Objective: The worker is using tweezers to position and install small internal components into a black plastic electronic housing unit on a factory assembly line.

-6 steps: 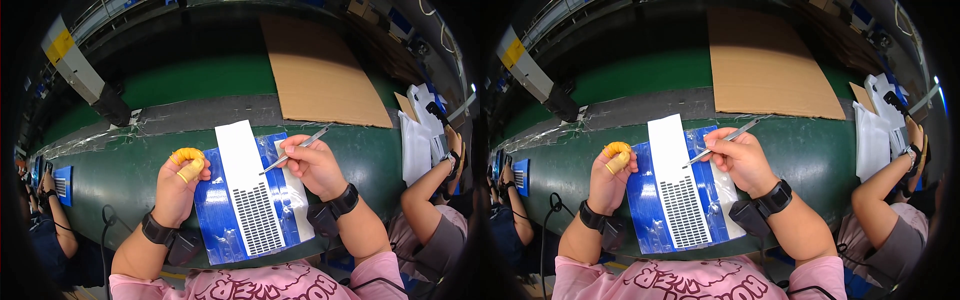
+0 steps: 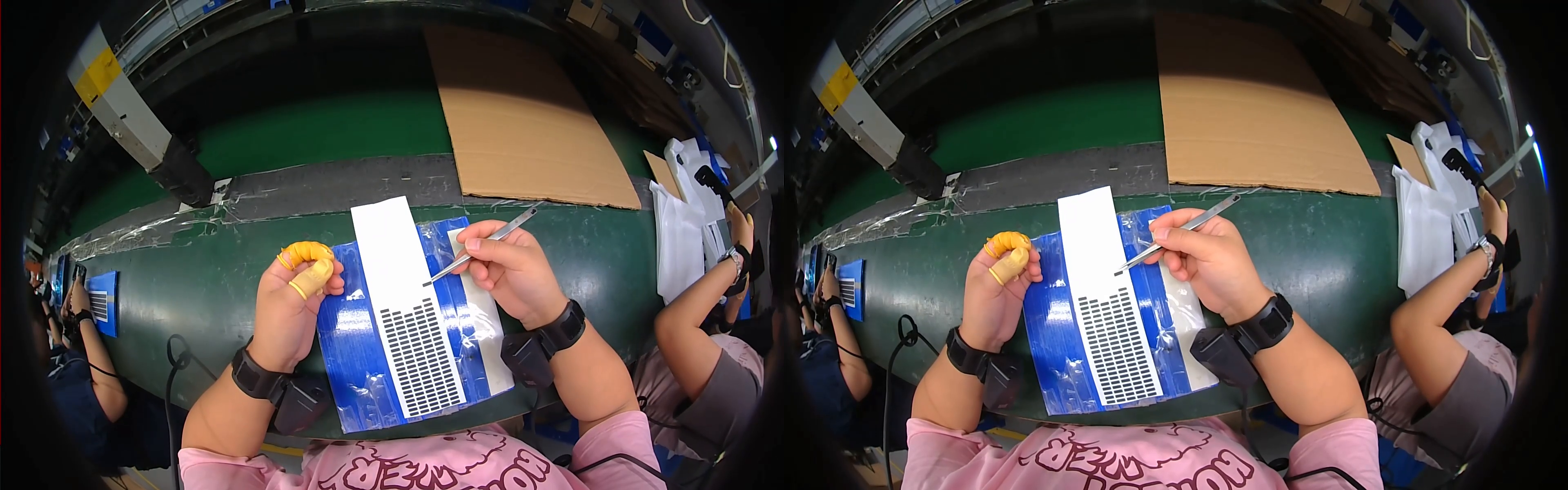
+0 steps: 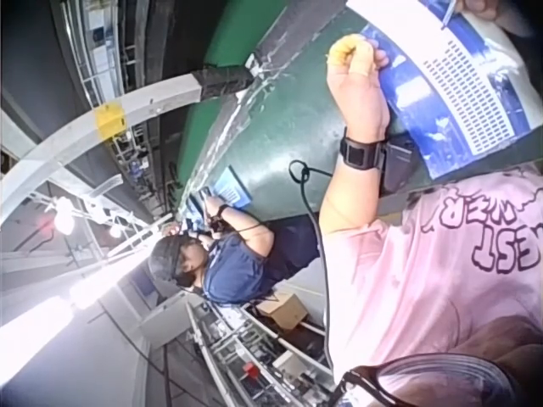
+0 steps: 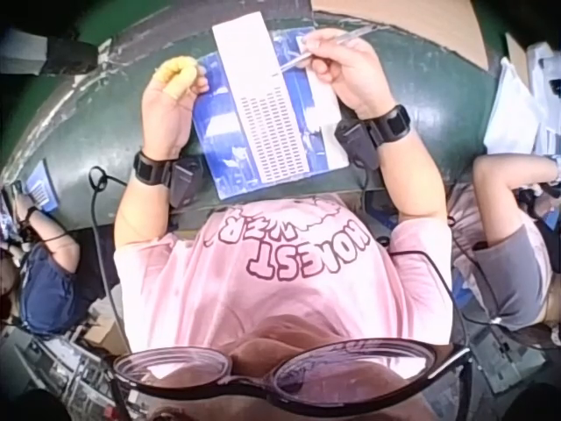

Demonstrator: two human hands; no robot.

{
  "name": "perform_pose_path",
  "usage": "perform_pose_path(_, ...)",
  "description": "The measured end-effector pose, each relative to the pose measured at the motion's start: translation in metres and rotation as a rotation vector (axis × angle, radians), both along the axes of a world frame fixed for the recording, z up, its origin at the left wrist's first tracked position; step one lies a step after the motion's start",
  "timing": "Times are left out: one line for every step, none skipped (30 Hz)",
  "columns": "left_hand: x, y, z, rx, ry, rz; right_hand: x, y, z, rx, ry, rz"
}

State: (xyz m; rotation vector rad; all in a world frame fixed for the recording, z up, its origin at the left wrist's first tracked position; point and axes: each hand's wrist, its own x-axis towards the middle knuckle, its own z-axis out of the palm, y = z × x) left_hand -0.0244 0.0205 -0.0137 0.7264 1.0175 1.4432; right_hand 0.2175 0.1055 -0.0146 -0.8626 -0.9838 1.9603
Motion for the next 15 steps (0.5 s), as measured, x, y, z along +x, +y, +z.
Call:
perform_pose_path(0.0002,0.0001,0.0001,0.003,0.0,0.0,0.0002,0.0002,-0.0005,0.0,0.0,0.0)
perform_pose_path(0.0,0.0001,0.0001,0.003,-0.001,-0.001,0.0005,0.0005,-0.0014,0.007,0.002,0.001)
perform_pose_path(-0.0003,0.0,0.0,0.006,-0.005,-0.003,0.0007,0.0005,-0.0021,0.013,0.005,0.002)
perform_pose_path(-0.0005,0.0,0.0,0.009,-0.01,-0.005,0.0006,0.0004,-0.0022,0.012,0.005,0.002)
perform_pose_path(-0.0003,-0.0001,0.0,0.008,-0.01,-0.006,0.0005,0.0001,-0.0024,0.015,0.005,-0.001)
perform_pose_path(0.0,-0.0001,0.0002,0.004,-0.009,0.0,0.0004,0.0,-0.0024,0.017,0.006,-0.003)
perform_pose_path(0.0001,-0.0002,0.0003,0.001,-0.008,0.005,0.0002,-0.0001,-0.0021,0.016,0.005,-0.003)
perform_pose_path(0.0002,-0.0002,0.0002,0.0,-0.008,0.005,0.0001,-0.0002,-0.0016,0.015,0.005,-0.003)
perform_pose_path(0.0002,-0.0003,-0.0002,0.001,-0.008,0.005,0.0,-0.0003,-0.0016,0.015,0.006,-0.004)
perform_pose_path(0.0002,-0.0003,-0.0005,0.003,-0.009,0.005,0.0,-0.0002,-0.0019,0.016,0.006,-0.004)
perform_pose_path(0.0001,-0.0003,-0.0006,0.003,-0.009,0.005,0.0001,-0.0001,-0.0023,0.017,0.005,-0.002)
perform_pose_path(0.0001,-0.0004,-0.0002,0.003,-0.006,0.006,0.0002,0.0,-0.0023,0.018,0.003,0.0)
perform_pose_path(0.0002,-0.0004,-0.0001,0.002,-0.004,0.006,0.0003,0.0,-0.0023,0.018,0.003,0.0)
perform_pose_path(0.0003,-0.0004,-0.0002,0.002,-0.004,0.006,0.0004,0.0001,-0.0021,0.017,0.003,-0.002)
perform_pose_path(0.0003,-0.0005,-0.0002,0.0,-0.003,0.006,0.0003,0.0001,-0.002,0.016,0.003,-0.003)
